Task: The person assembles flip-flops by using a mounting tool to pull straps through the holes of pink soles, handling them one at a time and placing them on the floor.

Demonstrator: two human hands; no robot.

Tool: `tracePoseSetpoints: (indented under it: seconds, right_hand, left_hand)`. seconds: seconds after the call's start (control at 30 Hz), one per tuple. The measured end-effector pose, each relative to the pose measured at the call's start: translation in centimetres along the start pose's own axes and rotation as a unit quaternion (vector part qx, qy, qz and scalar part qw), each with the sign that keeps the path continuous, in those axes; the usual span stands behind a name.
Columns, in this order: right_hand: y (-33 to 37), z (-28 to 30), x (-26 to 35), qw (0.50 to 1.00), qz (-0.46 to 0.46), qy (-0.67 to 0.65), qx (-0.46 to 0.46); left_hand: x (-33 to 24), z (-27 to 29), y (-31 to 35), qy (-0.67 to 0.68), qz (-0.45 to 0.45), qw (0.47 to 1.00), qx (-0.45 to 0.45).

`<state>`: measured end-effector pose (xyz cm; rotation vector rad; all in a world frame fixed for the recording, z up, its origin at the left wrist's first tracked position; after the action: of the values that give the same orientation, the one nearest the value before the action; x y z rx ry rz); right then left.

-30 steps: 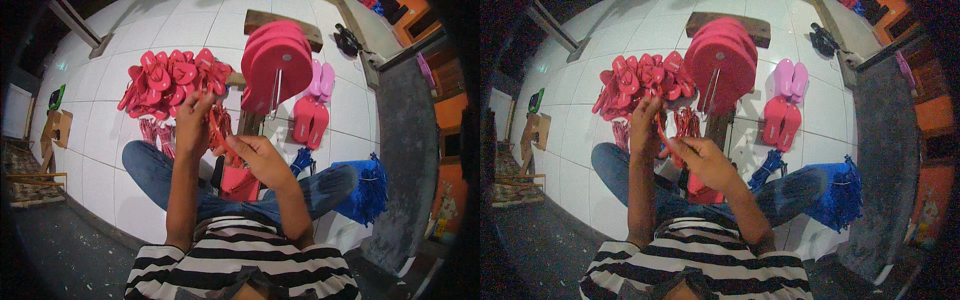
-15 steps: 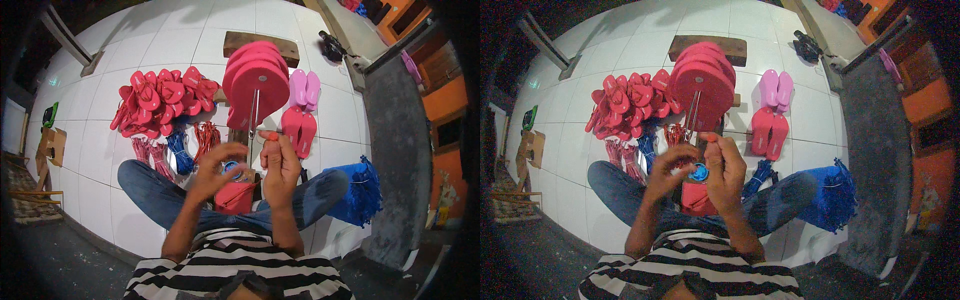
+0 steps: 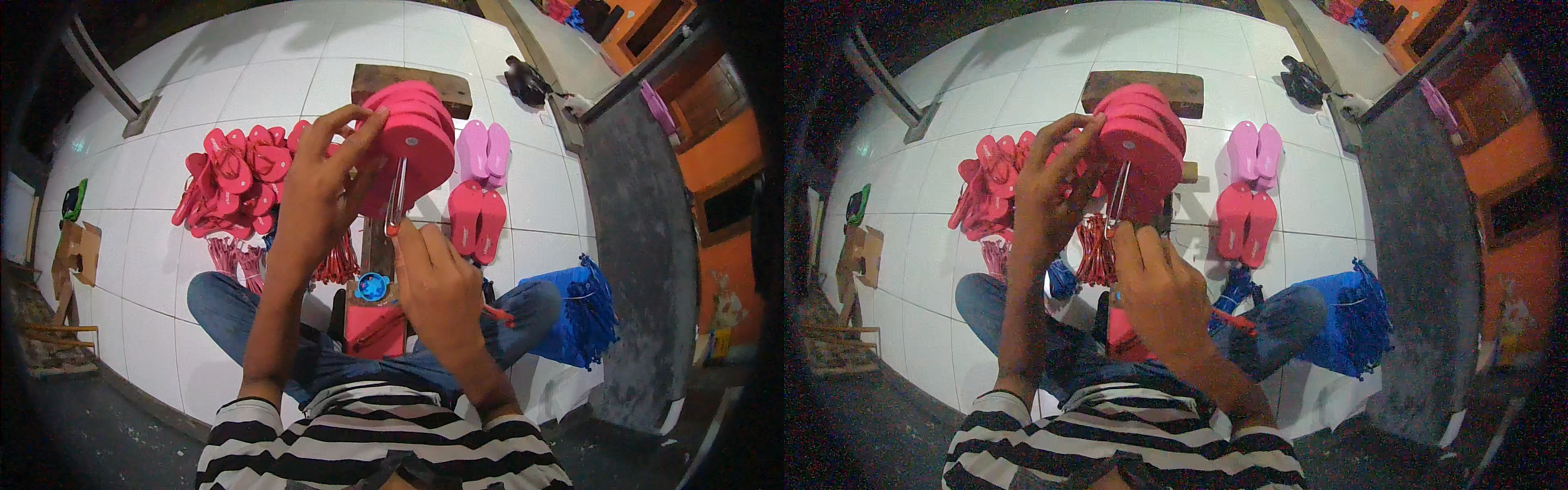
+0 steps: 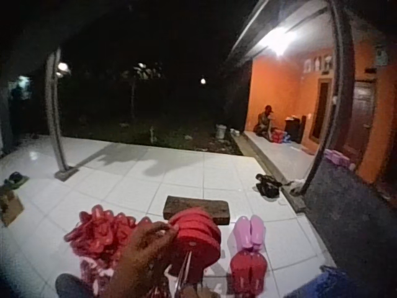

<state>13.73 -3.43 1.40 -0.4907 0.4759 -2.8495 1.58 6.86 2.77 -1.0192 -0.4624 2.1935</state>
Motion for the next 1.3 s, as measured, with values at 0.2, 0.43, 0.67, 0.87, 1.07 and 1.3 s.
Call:
tracePoseSetpoints:
  seconds: [0.2,0.43,0.67,0.87,1.07,1.3]
  right_hand:
    - [-1.1,1.9,0.8,0.992,0.010,0.122,0.025]
    - [-0.7,1.2,-2.5,0.994,0.010,-0.108,-0.033]
    - [-3.4,0.3,-5.4,0.956,0.009,-0.236,-0.174]
    - [-4.8,-1.4,-5.4,0.947,0.002,-0.283,-0.149]
    - [-3.1,-3.1,-3.9,0.914,-0.031,-0.368,-0.170]
    - [5.1,-0.3,-0.5,0.932,-0.083,-0.325,-0.134]
  left_hand:
    - [0.0,0.5,-0.5,-0.051,-0.087,0.994,-0.034]
    - [-2.9,0.2,-1.7,-0.097,-0.069,0.993,0.002]
    - [-1.8,-0.5,0.6,0.029,-0.019,0.997,-0.063]
    - [-1.6,-2.7,1.2,0.213,0.054,0.973,-0.067]
    - [-1.3,-4.9,2.5,0.338,0.055,0.928,-0.145]
    - [-6.7,-4.5,10.6,0.394,0.169,0.892,-0.143]
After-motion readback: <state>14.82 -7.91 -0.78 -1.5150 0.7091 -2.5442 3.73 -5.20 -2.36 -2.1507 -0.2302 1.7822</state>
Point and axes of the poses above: each hand's wrist, its own y-axis away from the middle knuckle, its own z-axis out of the back of the hand, x = y × z, the point moved 3 cm from there along -y, towards the middle knuckle, and after that the axes turned 10 degrees about x, right-handed, at the moved point
